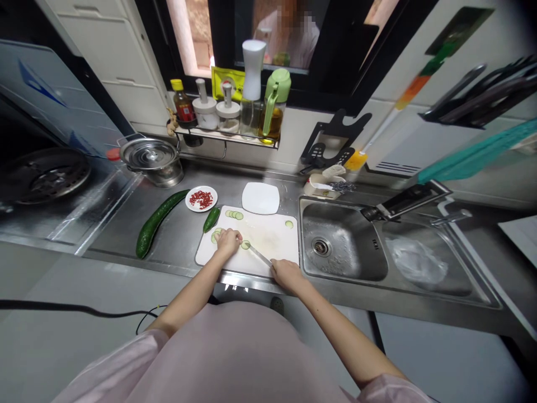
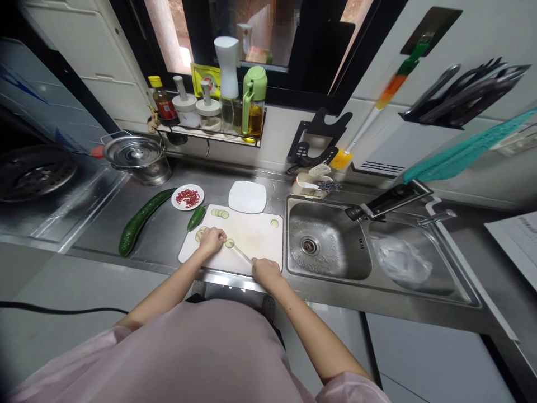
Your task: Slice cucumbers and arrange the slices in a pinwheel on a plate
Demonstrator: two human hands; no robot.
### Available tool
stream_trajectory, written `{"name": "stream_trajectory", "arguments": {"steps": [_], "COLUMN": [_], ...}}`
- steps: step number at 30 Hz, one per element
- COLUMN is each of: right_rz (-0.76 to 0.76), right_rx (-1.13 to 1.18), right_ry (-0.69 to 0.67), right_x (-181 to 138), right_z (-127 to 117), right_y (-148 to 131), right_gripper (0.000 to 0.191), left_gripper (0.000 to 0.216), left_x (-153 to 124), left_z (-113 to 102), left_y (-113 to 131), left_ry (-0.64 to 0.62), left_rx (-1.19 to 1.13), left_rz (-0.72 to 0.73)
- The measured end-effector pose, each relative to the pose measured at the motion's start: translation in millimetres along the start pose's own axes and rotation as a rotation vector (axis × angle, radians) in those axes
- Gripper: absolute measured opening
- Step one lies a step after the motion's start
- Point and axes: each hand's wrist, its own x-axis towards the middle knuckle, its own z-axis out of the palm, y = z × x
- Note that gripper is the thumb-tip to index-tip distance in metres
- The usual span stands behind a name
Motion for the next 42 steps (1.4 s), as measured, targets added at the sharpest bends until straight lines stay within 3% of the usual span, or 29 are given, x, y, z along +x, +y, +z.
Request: {"name": "stream_trajectory", "arguments": {"steps": [42], "right_rz": [0.028], "right_rx": [0.010], "right_ry": [0.005], "right_x": [-15.6], "right_z": [24.1], "right_y": [17.1], "right_gripper": [0.032], "left_gripper": [0.015], "left_x": [-3.5], "left_z": [0.0], "left_y": [0.9], "left_ry": [0.027], "left_rx": [-0.008], "left_rz": [0.008]}}
